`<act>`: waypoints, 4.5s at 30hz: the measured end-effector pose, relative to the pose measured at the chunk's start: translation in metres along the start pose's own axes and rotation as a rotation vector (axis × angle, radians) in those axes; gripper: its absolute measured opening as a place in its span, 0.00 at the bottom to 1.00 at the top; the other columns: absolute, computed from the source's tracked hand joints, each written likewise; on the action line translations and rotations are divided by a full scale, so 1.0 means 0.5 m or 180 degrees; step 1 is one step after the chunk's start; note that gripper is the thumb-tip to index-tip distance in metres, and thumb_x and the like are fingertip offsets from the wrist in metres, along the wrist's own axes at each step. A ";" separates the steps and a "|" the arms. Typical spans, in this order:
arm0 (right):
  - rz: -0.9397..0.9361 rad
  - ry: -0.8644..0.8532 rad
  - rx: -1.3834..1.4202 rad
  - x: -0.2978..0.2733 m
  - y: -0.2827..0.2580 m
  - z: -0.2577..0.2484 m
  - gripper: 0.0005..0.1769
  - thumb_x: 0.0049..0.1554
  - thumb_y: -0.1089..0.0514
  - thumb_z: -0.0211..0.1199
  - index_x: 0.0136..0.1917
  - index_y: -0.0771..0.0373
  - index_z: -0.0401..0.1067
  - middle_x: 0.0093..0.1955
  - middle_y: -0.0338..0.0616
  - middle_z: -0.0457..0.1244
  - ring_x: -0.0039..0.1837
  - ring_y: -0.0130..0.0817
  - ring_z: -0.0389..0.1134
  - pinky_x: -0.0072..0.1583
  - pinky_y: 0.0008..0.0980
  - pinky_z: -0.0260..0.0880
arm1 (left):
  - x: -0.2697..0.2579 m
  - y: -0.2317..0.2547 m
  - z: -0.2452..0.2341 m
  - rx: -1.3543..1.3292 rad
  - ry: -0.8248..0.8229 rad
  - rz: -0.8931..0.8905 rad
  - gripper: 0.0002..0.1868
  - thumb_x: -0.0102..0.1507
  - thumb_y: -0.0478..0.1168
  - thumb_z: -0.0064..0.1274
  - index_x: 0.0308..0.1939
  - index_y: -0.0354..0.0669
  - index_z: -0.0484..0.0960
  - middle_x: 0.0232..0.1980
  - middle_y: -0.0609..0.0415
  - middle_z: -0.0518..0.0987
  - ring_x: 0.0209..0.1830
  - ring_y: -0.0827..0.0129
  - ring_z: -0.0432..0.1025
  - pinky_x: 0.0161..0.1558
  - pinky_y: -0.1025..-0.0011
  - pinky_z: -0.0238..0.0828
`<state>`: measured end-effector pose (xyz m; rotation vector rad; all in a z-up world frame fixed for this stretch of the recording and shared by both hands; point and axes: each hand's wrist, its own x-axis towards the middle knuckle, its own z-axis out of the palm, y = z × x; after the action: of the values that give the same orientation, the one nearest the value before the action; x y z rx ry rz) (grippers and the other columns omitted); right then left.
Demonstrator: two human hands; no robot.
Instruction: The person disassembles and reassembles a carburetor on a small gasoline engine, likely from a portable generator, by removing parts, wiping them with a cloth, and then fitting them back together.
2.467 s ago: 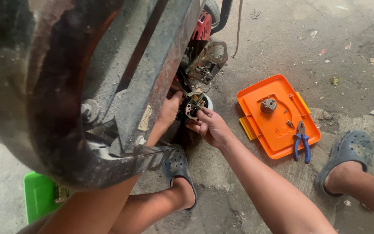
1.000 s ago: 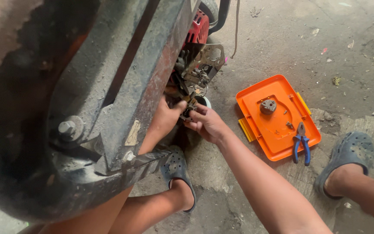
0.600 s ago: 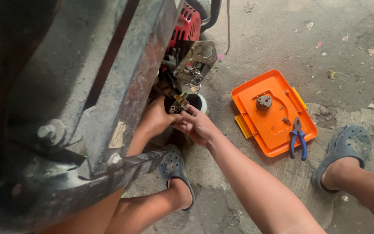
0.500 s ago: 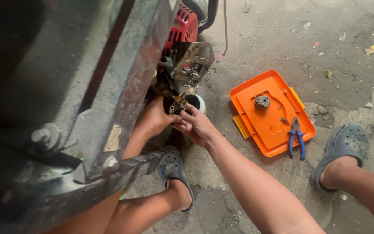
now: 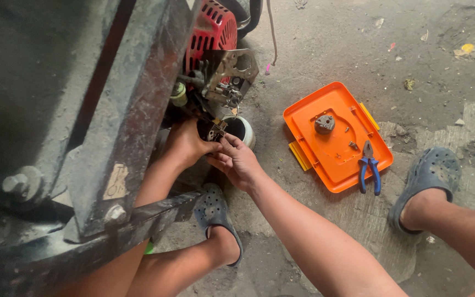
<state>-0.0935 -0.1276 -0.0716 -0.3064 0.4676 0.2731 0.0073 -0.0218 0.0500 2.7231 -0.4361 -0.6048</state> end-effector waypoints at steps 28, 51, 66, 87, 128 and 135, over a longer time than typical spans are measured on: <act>0.0097 0.0764 -0.0316 -0.015 0.030 -0.084 0.25 0.60 0.49 0.64 0.66 0.61 0.63 0.48 0.44 0.65 0.45 0.32 0.70 0.45 0.33 0.77 | -0.007 0.032 -0.021 0.0002 -0.0090 -0.0106 0.32 0.44 0.49 0.77 0.48 0.40 0.85 0.46 0.44 0.85 0.47 0.54 0.81 0.50 0.61 0.76; 0.0091 0.1328 -0.1471 -0.008 0.049 -0.145 0.18 0.61 0.54 0.62 0.62 0.63 0.69 0.40 0.40 0.63 0.38 0.29 0.65 0.41 0.33 0.74 | -0.003 0.028 -0.023 0.0123 -0.0062 0.0105 0.32 0.43 0.47 0.78 0.48 0.39 0.85 0.46 0.44 0.85 0.46 0.56 0.81 0.49 0.63 0.76; 0.0321 0.1670 -0.1797 -0.028 0.039 -0.200 0.18 0.60 0.55 0.62 0.63 0.60 0.68 0.38 0.41 0.64 0.38 0.30 0.66 0.41 0.35 0.73 | -0.004 0.033 -0.031 0.0200 -0.0140 0.0116 0.35 0.43 0.45 0.78 0.51 0.37 0.84 0.48 0.42 0.85 0.49 0.54 0.80 0.52 0.63 0.75; 0.0435 0.1779 -0.1859 -0.045 0.033 -0.229 0.18 0.61 0.55 0.62 0.63 0.59 0.68 0.37 0.39 0.63 0.37 0.30 0.65 0.40 0.33 0.71 | -0.009 0.037 -0.033 -0.0010 -0.0076 0.0327 0.43 0.43 0.43 0.77 0.62 0.44 0.79 0.55 0.44 0.83 0.54 0.58 0.79 0.55 0.65 0.74; 0.0120 0.1698 -0.2177 -0.049 0.049 -0.192 0.12 0.61 0.56 0.61 0.56 0.62 0.72 0.37 0.40 0.65 0.35 0.28 0.65 0.36 0.30 0.67 | -0.004 0.038 -0.028 0.0123 -0.0189 0.0099 0.31 0.45 0.45 0.76 0.49 0.39 0.85 0.48 0.45 0.85 0.48 0.58 0.81 0.51 0.64 0.75; 0.0173 0.1718 -0.2201 -0.051 0.051 -0.209 0.12 0.61 0.55 0.61 0.56 0.62 0.72 0.37 0.40 0.65 0.36 0.28 0.66 0.37 0.30 0.67 | -0.006 0.041 -0.028 0.0134 -0.0197 0.0089 0.31 0.45 0.46 0.76 0.49 0.40 0.85 0.48 0.46 0.85 0.48 0.58 0.80 0.51 0.64 0.75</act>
<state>-0.1651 -0.1454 -0.1539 -1.0590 0.9098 0.4031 0.0065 -0.0358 0.0706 2.7391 -0.5066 -0.6815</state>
